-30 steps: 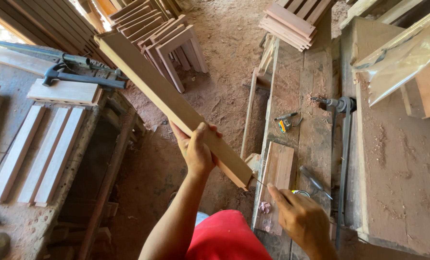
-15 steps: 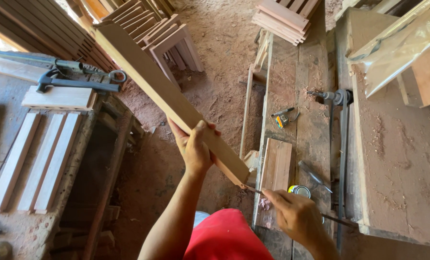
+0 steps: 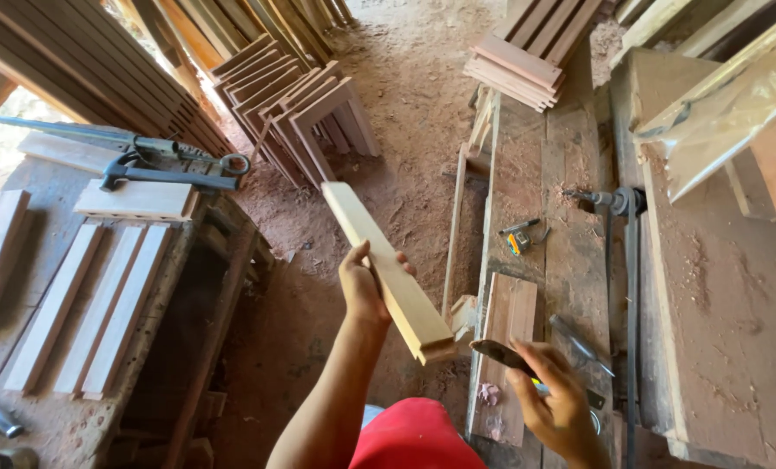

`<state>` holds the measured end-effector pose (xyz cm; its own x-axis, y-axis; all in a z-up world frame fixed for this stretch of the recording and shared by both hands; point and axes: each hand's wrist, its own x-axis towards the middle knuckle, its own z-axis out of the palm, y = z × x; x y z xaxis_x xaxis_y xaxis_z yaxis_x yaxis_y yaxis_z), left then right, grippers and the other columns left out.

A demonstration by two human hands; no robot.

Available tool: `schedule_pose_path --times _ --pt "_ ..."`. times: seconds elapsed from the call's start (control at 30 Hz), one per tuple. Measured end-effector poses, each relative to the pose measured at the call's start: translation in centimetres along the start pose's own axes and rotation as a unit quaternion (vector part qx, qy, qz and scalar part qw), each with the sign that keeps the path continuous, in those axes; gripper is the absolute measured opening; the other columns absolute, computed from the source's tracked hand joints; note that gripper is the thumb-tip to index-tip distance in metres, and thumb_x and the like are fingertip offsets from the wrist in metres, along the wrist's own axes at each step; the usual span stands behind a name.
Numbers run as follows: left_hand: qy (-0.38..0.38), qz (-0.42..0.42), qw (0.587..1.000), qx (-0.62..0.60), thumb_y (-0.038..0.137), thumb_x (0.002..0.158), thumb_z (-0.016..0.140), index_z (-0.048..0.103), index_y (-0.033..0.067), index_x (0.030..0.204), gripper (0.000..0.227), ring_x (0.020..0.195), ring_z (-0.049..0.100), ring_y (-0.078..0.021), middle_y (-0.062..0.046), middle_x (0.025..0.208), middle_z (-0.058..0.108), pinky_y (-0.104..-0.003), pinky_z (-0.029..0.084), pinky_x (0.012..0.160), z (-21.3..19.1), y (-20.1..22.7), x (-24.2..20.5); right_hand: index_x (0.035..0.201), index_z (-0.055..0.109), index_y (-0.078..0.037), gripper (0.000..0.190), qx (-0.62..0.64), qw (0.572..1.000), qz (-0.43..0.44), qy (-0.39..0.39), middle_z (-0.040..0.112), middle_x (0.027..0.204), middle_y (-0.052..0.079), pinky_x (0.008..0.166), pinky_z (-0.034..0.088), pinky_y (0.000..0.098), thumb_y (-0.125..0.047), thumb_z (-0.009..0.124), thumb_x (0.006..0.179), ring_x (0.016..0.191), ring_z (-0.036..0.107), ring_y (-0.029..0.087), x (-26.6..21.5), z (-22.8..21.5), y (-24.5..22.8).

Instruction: Apply adhesive or wood filler to the joints of wooden slats using a brush in a furniture workshop.

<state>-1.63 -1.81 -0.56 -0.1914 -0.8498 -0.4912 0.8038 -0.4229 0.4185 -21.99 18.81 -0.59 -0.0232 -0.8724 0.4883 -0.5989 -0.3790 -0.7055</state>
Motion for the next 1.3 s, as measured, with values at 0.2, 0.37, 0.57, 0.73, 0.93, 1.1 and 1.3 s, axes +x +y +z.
schedule_pose_path --times 0.2,0.37,0.57,0.73,0.93,1.1,1.3 --pt "0.006 -0.065 0.998 -0.016 0.024 0.1 0.035 0.024 -0.0006 0.15 0.057 0.055 0.056 -0.0161 -0.008 0.076 0.053 -0.025 0.053 0.048 -1.2 -1.6 1.2 0.124 0.067 -0.013 0.044 -0.085 0.995 -0.045 0.019 0.073 0.096 0.001 0.065 0.048 0.0238 -0.007 0.075 0.081 0.071 0.061 0.009 1.1 0.2 -1.3" --pt "0.004 -0.08 0.997 -0.005 0.027 0.101 0.034 0.026 -0.0001 0.15 0.057 0.056 0.056 -0.0161 -0.007 0.077 0.053 -0.025 0.053 0.051 -1.0 -1.5 1.2 0.115 0.071 -0.011 0.039 -0.131 0.988 -0.075 0.019 0.073 0.091 -0.003 0.068 0.044 0.0254 -0.005 0.078 0.078 0.065 0.061 0.008 2.3 0.3 -2.5" --pt "0.02 -0.105 0.994 0.021 0.027 0.102 0.038 0.033 -0.0001 0.146 0.052 0.056 0.056 -0.0165 -0.007 0.074 0.055 -0.027 0.051 0.049 -1.0 -1.7 0.6 0.112 0.071 -0.016 0.036 -0.175 0.978 -0.112 -0.011 0.072 0.089 -0.006 0.067 0.042 0.0262 -0.007 0.08 0.078 0.063 0.06 0.005 2.6 0.7 -0.4" --pt "0.047 -0.11 0.991 0.053 0.03 0.102 0.042 0.028 -0.0043 0.151 0.061 0.061 0.059 -0.0207 -0.014 0.083 0.058 -0.03 0.052 0.053 -1.8 -2.2 1.0 0.117 0.07 -0.02 0.038 -0.227 0.966 -0.126 0.005 0.073 0.093 -0.005 0.069 0.041 0.0284 -0.006 0.076 0.082 0.065 0.058 0.006 3.2 -0.2 -0.4" --pt "0.026 -0.136 0.99 0.023 0.032 0.103 0.04 0.028 -0.0028 0.149 0.058 0.059 0.055 -0.0178 -0.009 0.077 0.053 -0.029 0.05 0.053 -1.9 -2.3 0.9 0.126 0.066 -0.016 0.041 -0.054 0.99 -0.094 -0.095 0.069 0.082 -0.004 0.059 0.043 0.0227 -0.008 0.07 0.086 0.062 0.05 0.008 2.1 1.2 -0.4" --pt "0.033 -0.123 0.991 0.051 0.03 0.103 0.04 0.033 -0.0056 0.143 0.054 0.064 0.056 -0.0222 -0.014 0.084 0.053 -0.033 0.051 0.056 -1.8 -2.9 1.0 0.114 0.073 -0.013 0.033 -0.137 0.982 -0.1 -0.079 0.073 0.086 -0.005 0.064 0.038 0.0241 -0.006 0.074 0.081 0.058 0.049 0.006 2.4 1.5 0.1" --pt "0.058 -0.127 0.988 0.068 0.031 0.103 0.041 0.035 -0.0044 0.144 0.054 0.063 0.055 -0.021 -0.013 0.082 0.054 -0.031 0.05 0.054 -1.5 -2.6 0.2 0.111 0.071 -0.013 0.029 -0.149 0.983 -0.105 -0.029 0.07 0.085 -0.006 0.062 0.036 0.0232 -0.006 0.075 0.083 0.063 0.047 0.007 1.6 1.1 0.1"
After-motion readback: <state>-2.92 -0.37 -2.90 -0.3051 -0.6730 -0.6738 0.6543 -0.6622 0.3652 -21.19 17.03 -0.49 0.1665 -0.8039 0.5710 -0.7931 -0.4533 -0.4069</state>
